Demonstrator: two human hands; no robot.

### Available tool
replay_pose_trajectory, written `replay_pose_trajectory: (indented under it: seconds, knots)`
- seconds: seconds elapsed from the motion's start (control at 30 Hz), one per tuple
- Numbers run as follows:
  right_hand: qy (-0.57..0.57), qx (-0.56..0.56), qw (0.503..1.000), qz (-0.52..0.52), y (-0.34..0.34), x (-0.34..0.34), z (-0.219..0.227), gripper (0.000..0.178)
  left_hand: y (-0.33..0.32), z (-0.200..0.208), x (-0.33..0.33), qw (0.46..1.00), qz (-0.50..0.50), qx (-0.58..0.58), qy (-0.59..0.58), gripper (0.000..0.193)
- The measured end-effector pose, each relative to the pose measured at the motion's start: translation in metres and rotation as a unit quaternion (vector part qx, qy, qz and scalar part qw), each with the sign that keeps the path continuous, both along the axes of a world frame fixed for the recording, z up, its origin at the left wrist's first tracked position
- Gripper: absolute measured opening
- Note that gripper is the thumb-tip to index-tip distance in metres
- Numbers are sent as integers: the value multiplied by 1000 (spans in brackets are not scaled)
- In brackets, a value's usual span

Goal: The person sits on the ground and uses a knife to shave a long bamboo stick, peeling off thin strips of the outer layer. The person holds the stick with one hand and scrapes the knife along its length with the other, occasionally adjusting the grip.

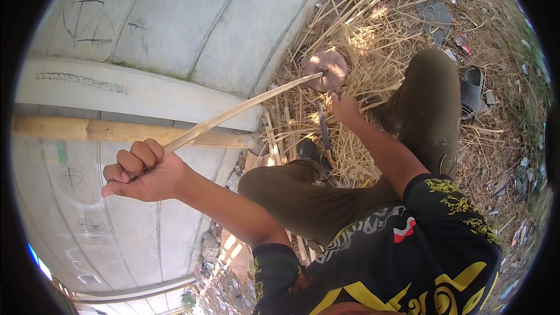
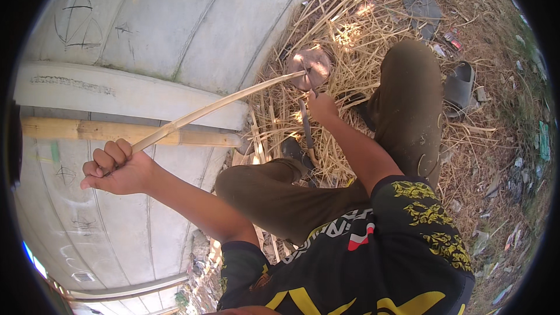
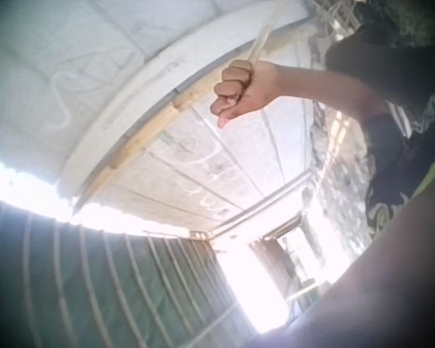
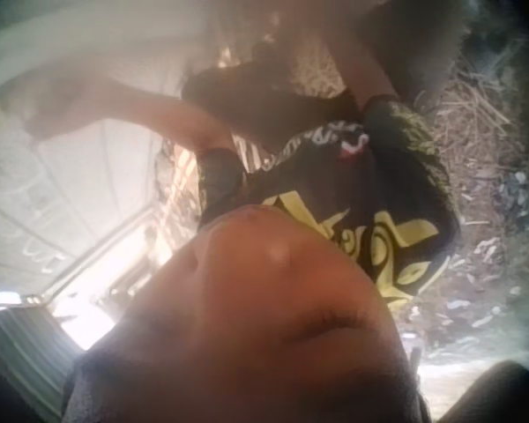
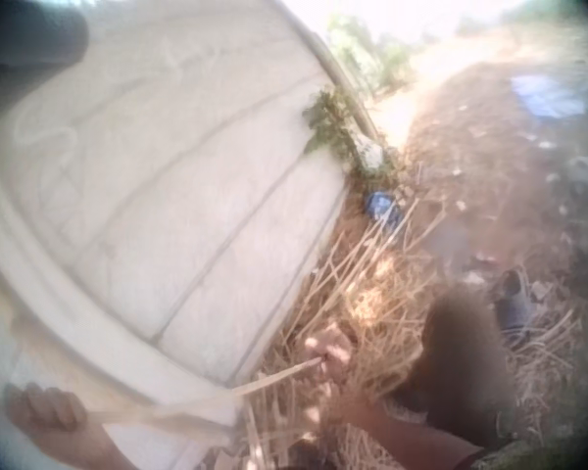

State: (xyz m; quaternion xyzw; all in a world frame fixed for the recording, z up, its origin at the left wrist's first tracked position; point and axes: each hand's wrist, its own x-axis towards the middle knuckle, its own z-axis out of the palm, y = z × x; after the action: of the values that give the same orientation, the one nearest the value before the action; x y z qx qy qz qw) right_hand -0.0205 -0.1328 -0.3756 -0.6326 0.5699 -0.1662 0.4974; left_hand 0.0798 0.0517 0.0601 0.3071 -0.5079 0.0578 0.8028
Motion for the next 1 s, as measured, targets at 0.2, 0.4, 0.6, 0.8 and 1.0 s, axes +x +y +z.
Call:
replay_pose_trajectory:
  seconds: [0.2,0.4,0.6,0.8,1.0]
  knots:
    - [-273,-5,958,83,16,-4,126,65,-34,19,-18,997,78,-17,-8,49]
    - [-429,-15,880,203,71,-56,274,57,-3,30,-36,999,16,28,-13,47]
    - [-551,-5,826,116,116,-111,297,47,-53,24,-90,996,75,13,-36,57]
    - [-475,5,864,166,113,-167,309,49,-55,12,-112,996,13,-1,-83,59]
    - [-541,72,831,107,128,-164,279,43,-59,-5,-136,994,-68,5,-84,71]
